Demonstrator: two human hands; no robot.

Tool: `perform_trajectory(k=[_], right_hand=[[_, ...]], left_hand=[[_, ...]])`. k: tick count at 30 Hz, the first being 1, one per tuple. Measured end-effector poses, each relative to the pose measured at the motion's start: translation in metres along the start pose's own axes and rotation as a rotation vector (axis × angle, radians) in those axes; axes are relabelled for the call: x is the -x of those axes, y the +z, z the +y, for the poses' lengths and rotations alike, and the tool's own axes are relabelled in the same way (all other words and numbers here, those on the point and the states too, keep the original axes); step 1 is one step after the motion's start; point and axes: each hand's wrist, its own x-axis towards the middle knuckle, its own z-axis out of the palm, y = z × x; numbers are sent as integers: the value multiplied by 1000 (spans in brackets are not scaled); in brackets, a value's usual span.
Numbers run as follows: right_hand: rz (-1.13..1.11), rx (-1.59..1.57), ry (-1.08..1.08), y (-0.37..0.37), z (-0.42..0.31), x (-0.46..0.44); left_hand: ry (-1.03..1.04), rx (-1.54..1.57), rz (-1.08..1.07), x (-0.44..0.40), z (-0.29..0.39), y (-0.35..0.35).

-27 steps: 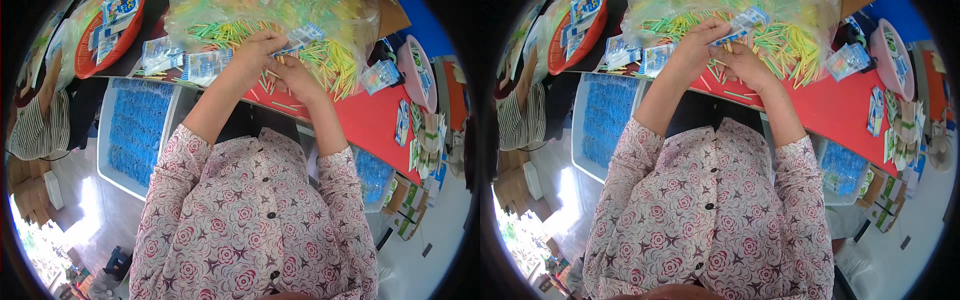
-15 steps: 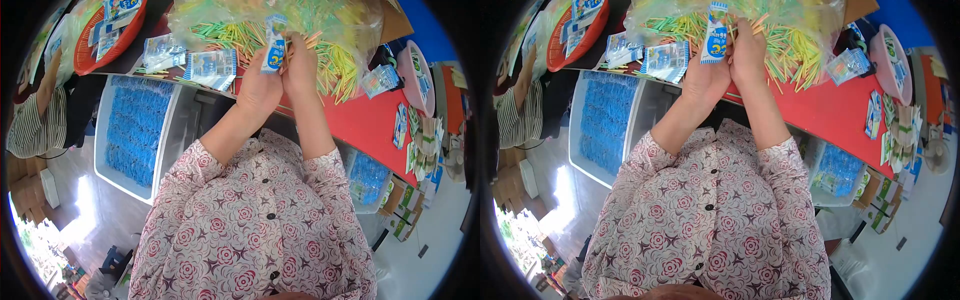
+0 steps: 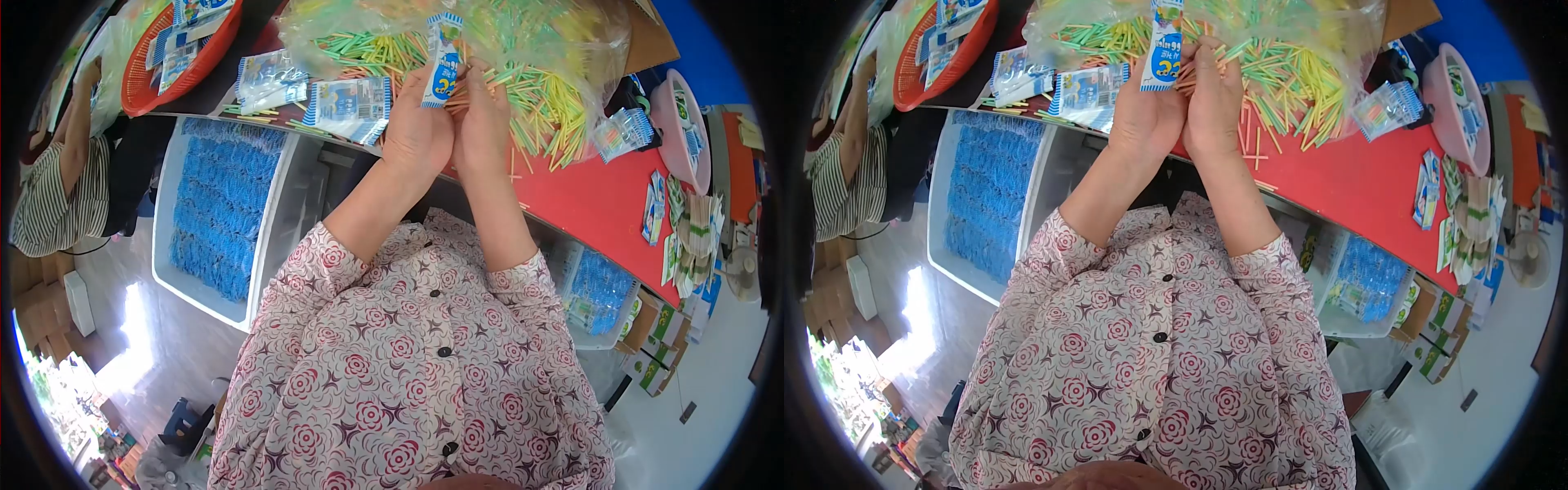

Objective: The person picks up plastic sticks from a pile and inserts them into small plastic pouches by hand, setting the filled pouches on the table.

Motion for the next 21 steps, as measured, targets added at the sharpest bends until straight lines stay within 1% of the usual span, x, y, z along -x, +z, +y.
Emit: perform_trajectory(k=[1,4,9,12,13,16,21], right_hand=[[3,0,1,-2,1,-1],[33,-136,77,-6,1,-6],[51,-159,43,-8,12,-1],[139,-150,73,-8,15,-2],[143,-150,74,-11,16,-2],[11,-300,184,-15,18,-4],[2,-430,181,-9,19,-5]], left_hand=[[-3,-1,2,0,0,-1],[9,-72,-72,-3,2,-5],[16,-139,-75,-6,5,-5],[6,-532,-76,-4,8,0],[2,-533,-74,-3,9,3],[-21,-741,-90,-2,13,14],[-91,-633,-138,-2,10,17]])
